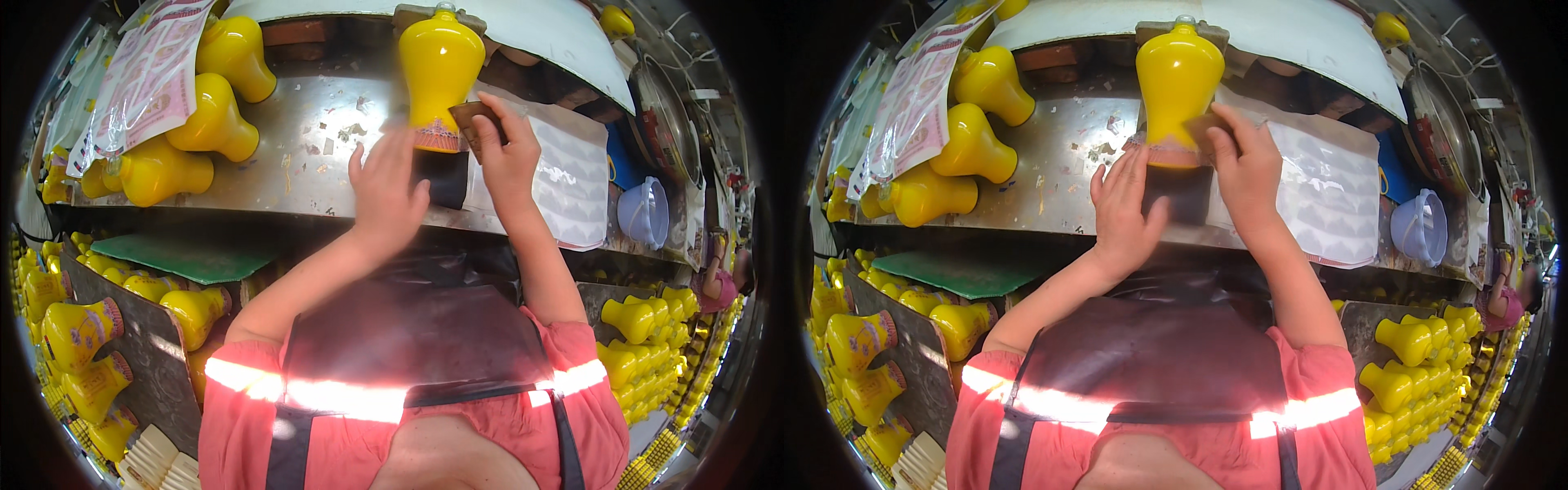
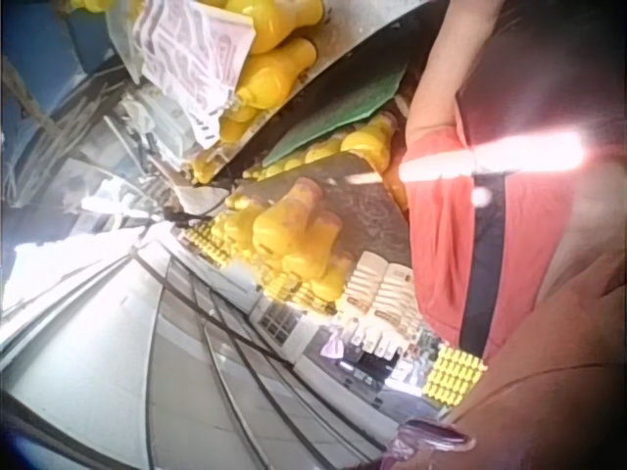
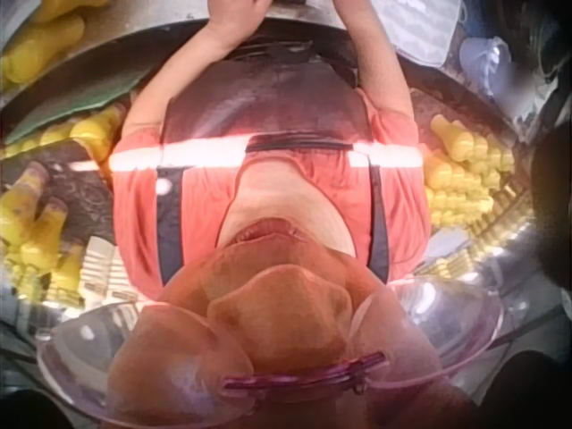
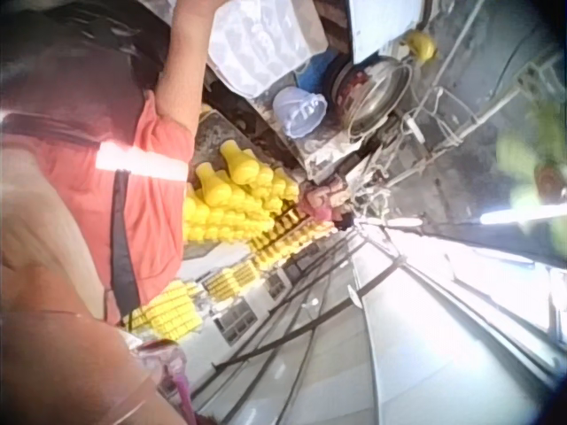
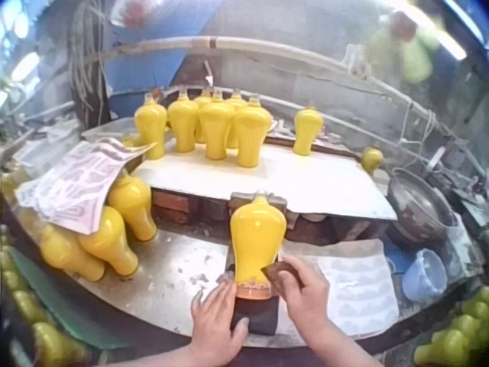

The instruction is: The person repeatedly picks up yellow plastic bottles, applies a printed label to the body, smooths it, and places the bottle on a nearby table. The person also peels a clear plastic cap cover from the bottle neck and sets it aside. The process is repeated for multiple bottles.

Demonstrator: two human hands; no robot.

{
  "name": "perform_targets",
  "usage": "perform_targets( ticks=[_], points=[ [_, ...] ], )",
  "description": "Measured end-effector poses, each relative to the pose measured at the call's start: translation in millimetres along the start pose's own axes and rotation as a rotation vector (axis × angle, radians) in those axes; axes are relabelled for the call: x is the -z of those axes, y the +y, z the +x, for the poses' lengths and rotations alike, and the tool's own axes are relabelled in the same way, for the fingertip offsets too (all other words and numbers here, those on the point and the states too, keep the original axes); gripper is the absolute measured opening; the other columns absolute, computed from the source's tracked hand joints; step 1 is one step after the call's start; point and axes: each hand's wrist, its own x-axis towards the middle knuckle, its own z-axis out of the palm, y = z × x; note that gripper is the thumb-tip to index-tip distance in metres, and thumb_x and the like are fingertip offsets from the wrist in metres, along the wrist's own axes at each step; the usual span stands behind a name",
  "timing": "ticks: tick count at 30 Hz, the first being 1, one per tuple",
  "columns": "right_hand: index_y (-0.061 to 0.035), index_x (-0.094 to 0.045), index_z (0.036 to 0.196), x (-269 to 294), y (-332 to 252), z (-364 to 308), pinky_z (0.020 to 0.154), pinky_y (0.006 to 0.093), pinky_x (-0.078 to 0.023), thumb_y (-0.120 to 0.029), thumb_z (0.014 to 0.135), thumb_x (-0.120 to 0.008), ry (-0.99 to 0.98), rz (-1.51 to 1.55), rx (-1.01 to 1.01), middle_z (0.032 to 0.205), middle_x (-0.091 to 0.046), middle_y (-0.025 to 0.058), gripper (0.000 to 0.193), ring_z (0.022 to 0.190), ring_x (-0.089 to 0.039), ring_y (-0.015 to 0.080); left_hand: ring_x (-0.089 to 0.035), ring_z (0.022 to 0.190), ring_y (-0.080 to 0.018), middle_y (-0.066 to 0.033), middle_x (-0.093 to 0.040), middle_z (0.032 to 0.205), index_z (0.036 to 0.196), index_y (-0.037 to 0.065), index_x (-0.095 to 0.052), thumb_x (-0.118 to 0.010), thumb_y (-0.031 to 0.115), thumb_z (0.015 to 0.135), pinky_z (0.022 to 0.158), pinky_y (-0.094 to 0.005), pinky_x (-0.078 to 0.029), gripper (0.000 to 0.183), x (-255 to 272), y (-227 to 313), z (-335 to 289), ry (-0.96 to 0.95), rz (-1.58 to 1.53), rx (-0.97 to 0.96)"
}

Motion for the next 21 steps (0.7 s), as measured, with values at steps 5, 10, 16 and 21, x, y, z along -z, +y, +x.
perform_targets(
  ticks=[5, 10, 16, 21],
  points=[
    [-0.0010, -0.069, 0.122, 28, -34, -5, 0.074, 0.0299, -0.053, -0.017, 0.103, -0.058, -0.218, 0.437, -0.599, 0.091, -0.072, 0.0064, 0.027, 0.080, -0.064, 0.0119, -0.044, 0.143, -0.0368, -0.0211, -0.052, 0.148, 0.152, -0.004, -0.038, -0.069, 0.012, 0.082, 0.119, -0.0532, -0.021, 0.078, -2, 0, 0, 0.025, 0.035, 0.000],
    [-0.0025, -0.031, 0.157, 23, -67, -41, 0.071, 0.0542, -0.052, -0.021, 0.099, -0.053, -0.631, -0.020, -0.316, 0.087, -0.067, 0.0326, 0.065, 0.079, -0.066, 0.0519, -0.043, 0.145, -0.0373, -0.0194, -0.051, 0.151, 0.153, -0.001, -0.039, -0.071, 0.008, 0.081, 0.120, -0.0529, -0.022, 0.080, -7, -1, 3, 0.019, 0.019, -0.003],
    [0.0020, -0.019, 0.161, 7, -60, -57, 0.073, 0.0390, -0.050, -0.011, 0.097, -0.051, -0.551, 0.079, -0.412, 0.081, -0.061, 0.0239, 0.073, 0.073, -0.061, 0.0323, -0.046, 0.143, -0.0359, -0.0178, -0.054, 0.149, 0.154, 0.000, -0.040, -0.075, 0.002, 0.076, 0.119, -0.0516, -0.025, 0.085, -11, -5, 2, 0.045, 0.035, -0.026],
    [0.0045, -0.023, 0.159, 5, -50, -47, 0.075, 0.0386, -0.051, -0.018, 0.096, -0.056, -0.466, 0.203, -0.420, 0.086, -0.063, 0.0239, 0.075, 0.078, -0.062, 0.0304, -0.045, 0.144, -0.0370, -0.0201, -0.053, 0.149, 0.153, -0.002, -0.040, -0.070, 0.006, 0.080, 0.119, -0.0524, -0.024, 0.079, -9, -3, 2, 0.050, 0.012, -0.019]
  ],
)
